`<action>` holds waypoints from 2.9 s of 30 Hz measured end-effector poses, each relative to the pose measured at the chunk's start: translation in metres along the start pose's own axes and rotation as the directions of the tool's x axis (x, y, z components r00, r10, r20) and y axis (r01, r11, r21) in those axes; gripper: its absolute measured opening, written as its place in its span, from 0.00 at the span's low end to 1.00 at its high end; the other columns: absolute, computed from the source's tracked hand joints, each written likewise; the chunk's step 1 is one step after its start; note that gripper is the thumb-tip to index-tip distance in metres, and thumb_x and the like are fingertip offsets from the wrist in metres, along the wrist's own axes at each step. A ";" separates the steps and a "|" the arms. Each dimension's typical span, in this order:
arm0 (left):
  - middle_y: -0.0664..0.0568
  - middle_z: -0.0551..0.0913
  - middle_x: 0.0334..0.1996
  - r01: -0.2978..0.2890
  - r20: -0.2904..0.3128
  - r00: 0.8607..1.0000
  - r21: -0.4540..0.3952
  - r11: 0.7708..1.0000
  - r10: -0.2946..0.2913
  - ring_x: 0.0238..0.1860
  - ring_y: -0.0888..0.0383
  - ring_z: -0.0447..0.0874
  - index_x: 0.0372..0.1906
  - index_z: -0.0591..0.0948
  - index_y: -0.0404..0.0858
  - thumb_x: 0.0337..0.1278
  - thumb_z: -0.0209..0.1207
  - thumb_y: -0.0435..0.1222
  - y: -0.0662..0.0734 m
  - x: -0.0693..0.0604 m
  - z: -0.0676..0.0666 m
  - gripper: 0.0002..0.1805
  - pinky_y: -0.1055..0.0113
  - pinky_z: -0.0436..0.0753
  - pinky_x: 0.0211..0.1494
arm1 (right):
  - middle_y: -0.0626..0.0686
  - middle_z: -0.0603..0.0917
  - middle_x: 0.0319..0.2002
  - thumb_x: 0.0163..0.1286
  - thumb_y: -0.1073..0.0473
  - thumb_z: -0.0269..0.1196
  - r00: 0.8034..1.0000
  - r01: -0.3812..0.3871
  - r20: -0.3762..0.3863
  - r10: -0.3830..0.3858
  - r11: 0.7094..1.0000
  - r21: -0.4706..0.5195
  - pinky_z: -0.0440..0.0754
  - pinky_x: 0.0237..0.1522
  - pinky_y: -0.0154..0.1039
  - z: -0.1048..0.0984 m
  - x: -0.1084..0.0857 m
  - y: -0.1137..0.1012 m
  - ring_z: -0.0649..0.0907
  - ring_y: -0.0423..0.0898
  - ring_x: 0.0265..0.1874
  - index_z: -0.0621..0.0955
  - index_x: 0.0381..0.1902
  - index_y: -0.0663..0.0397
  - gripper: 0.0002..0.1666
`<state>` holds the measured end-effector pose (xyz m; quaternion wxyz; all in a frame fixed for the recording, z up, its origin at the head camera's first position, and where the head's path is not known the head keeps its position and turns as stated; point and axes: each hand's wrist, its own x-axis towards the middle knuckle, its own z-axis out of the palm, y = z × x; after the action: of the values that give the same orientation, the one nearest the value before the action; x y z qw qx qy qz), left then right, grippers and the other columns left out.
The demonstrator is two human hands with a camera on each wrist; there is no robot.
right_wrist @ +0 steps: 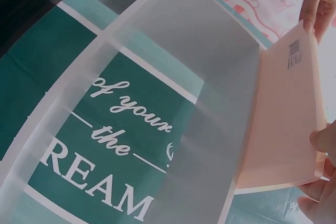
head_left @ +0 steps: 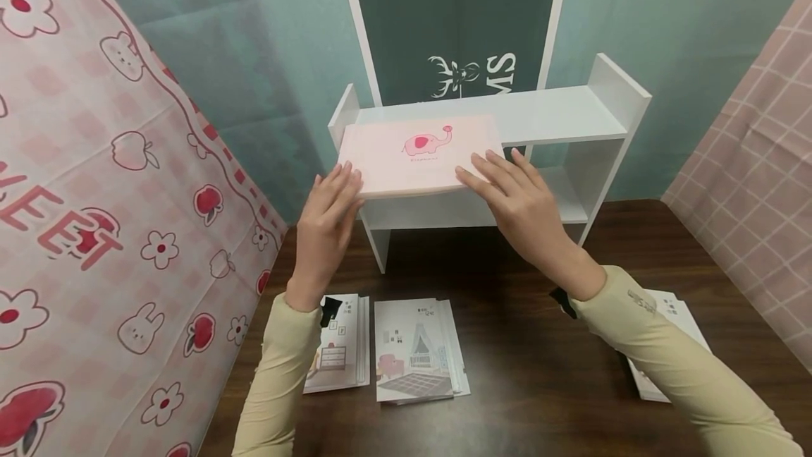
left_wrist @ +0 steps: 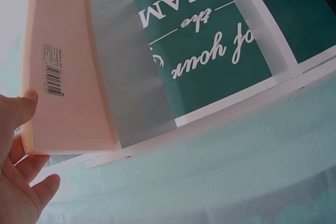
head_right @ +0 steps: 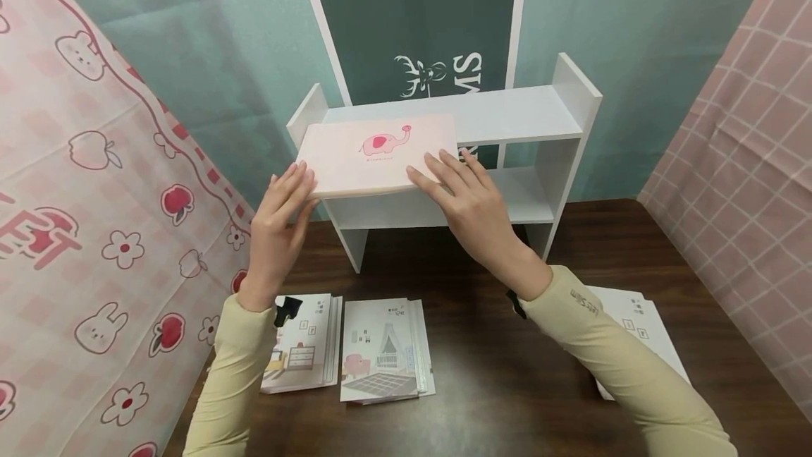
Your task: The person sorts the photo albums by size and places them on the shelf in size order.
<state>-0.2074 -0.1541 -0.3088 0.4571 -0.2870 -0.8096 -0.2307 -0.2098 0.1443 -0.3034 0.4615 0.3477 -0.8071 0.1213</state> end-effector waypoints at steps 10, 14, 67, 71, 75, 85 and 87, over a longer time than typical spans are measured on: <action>0.46 0.74 0.59 0.013 -0.014 1.000 0.026 1.000 -0.013 0.63 0.53 0.69 0.57 0.77 0.38 0.55 0.61 0.32 -0.001 0.002 0.005 0.22 0.56 0.60 0.70 | 0.57 0.76 0.58 0.58 0.73 0.62 1.000 0.014 -0.013 -0.014 1.000 -0.022 0.57 0.68 0.53 0.005 -0.001 0.005 0.73 0.55 0.60 0.73 0.62 0.46 0.34; 0.46 0.74 0.59 0.007 -0.022 1.000 0.029 1.000 -0.007 0.63 0.53 0.69 0.57 0.77 0.38 0.56 0.60 0.32 -0.003 0.002 0.005 0.22 0.55 0.61 0.70 | 0.57 0.76 0.58 0.58 0.73 0.62 0.999 0.022 -0.032 -0.023 0.999 -0.031 0.58 0.67 0.54 0.007 0.001 0.006 0.74 0.54 0.59 0.73 0.62 0.46 0.34; 0.48 0.68 0.65 0.116 0.049 0.991 0.094 0.989 -0.121 0.69 0.56 0.59 0.64 0.69 0.38 0.62 0.55 0.35 0.000 0.010 0.010 0.25 0.57 0.54 0.72 | 0.56 0.77 0.58 0.55 0.75 0.63 0.999 -0.045 0.000 0.045 0.998 -0.052 0.55 0.69 0.53 0.016 0.008 0.008 0.73 0.53 0.60 0.73 0.62 0.50 0.36; 0.48 0.67 0.66 0.129 0.058 0.989 0.095 0.987 -0.135 0.69 0.56 0.58 0.65 0.68 0.38 0.62 0.55 0.35 0.000 0.010 0.010 0.25 0.56 0.53 0.73 | 0.56 0.76 0.58 0.56 0.74 0.63 0.999 -0.051 0.014 0.052 0.997 -0.052 0.55 0.69 0.53 0.016 0.009 0.009 0.72 0.53 0.61 0.73 0.62 0.50 0.35; 0.48 0.66 0.66 0.136 0.065 0.988 0.095 0.986 -0.143 0.70 0.56 0.57 0.65 0.68 0.38 0.62 0.55 0.35 -0.001 0.010 0.010 0.26 0.55 0.53 0.72 | 0.56 0.76 0.58 0.56 0.74 0.63 0.999 -0.051 0.017 0.052 0.997 -0.052 0.55 0.68 0.54 0.016 0.010 0.009 0.72 0.54 0.61 0.73 0.62 0.50 0.35; 0.48 0.65 0.67 0.148 0.065 0.986 0.093 0.985 -0.154 0.70 0.55 0.56 0.65 0.67 0.38 0.62 0.55 0.34 -0.002 0.011 0.012 0.27 0.55 0.52 0.73 | 0.56 0.76 0.58 0.58 0.72 0.62 0.999 -0.050 0.004 0.051 0.997 -0.054 0.55 0.68 0.54 0.020 0.011 0.009 0.72 0.53 0.61 0.74 0.62 0.50 0.32; 0.48 0.65 0.67 0.154 0.067 0.985 0.090 0.984 -0.160 0.70 0.55 0.56 0.66 0.67 0.38 0.61 0.56 0.34 -0.002 0.012 0.013 0.27 0.56 0.51 0.73 | 0.56 0.76 0.59 0.59 0.72 0.61 0.998 -0.057 0.003 0.057 0.997 -0.052 0.54 0.69 0.53 0.020 0.012 0.009 0.72 0.53 0.61 0.73 0.62 0.50 0.32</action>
<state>-0.2219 -0.1446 -0.3047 0.4187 -0.2111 -0.8552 -0.2210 -0.2331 0.1353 -0.3036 0.4649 0.3128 -0.8206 0.1124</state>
